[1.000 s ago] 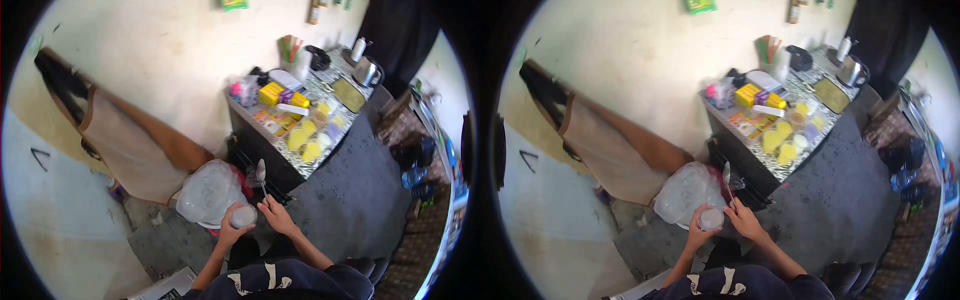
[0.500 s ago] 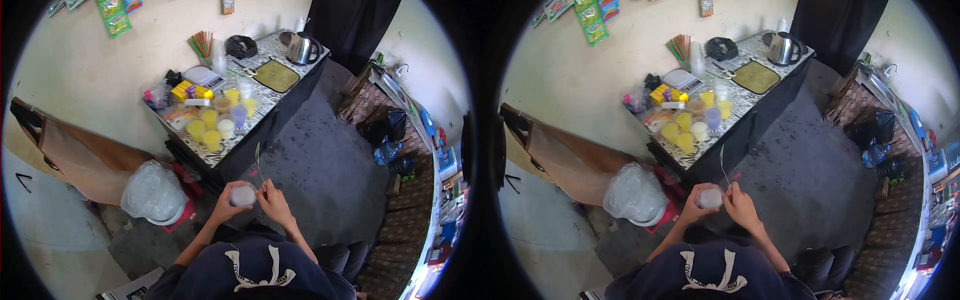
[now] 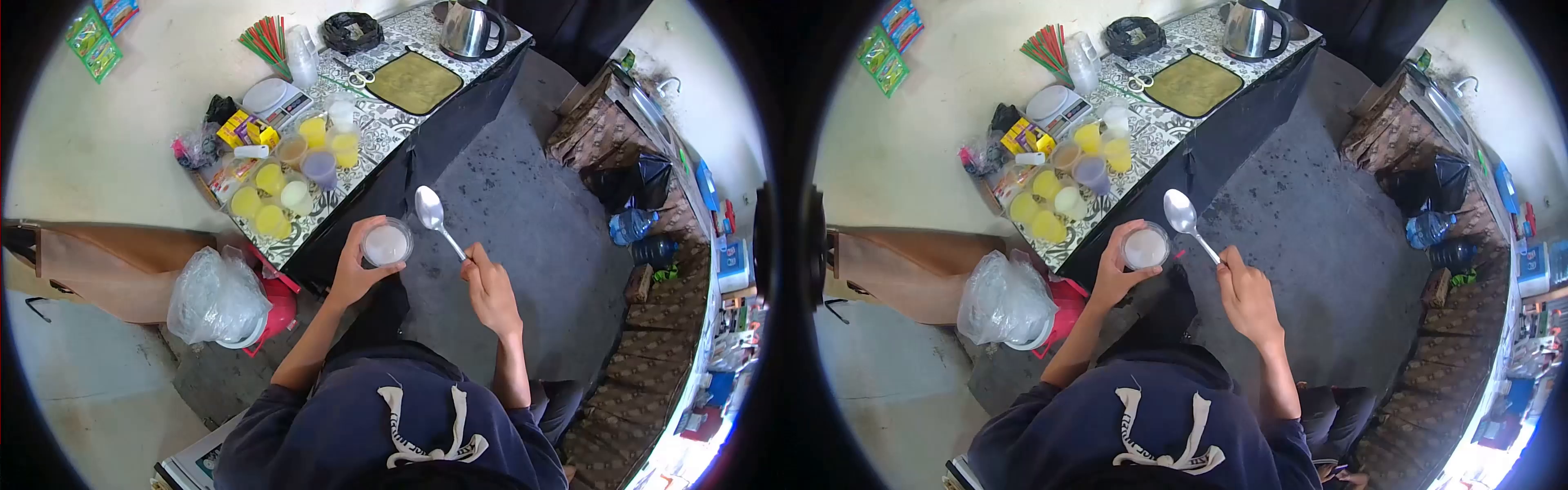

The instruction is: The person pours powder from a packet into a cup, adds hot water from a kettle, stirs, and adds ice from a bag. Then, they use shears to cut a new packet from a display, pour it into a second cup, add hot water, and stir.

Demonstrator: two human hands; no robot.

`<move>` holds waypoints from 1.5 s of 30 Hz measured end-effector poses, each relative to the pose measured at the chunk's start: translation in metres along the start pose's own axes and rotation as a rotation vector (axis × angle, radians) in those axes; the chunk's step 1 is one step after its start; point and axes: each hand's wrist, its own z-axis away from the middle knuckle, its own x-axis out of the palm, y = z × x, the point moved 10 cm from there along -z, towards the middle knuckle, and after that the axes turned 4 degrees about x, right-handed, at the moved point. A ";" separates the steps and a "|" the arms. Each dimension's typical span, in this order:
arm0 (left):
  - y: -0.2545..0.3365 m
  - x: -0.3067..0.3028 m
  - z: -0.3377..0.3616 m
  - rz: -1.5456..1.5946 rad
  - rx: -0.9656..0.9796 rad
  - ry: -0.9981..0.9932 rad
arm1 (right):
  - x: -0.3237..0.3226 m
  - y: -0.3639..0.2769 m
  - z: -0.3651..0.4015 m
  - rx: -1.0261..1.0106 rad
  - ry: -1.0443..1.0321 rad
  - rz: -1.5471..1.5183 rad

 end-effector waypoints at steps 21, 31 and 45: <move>-0.133 -0.038 -0.171 -0.129 0.012 0.586 | 0.073 0.023 -0.323 -0.341 -0.313 -0.090; -0.153 -0.037 -0.168 -0.181 -0.027 0.939 | 0.109 0.016 -0.374 -0.360 -0.541 -0.274; -0.157 -0.005 -0.157 -0.277 -0.127 1.027 | 0.136 0.001 -0.377 -0.387 -0.720 -0.298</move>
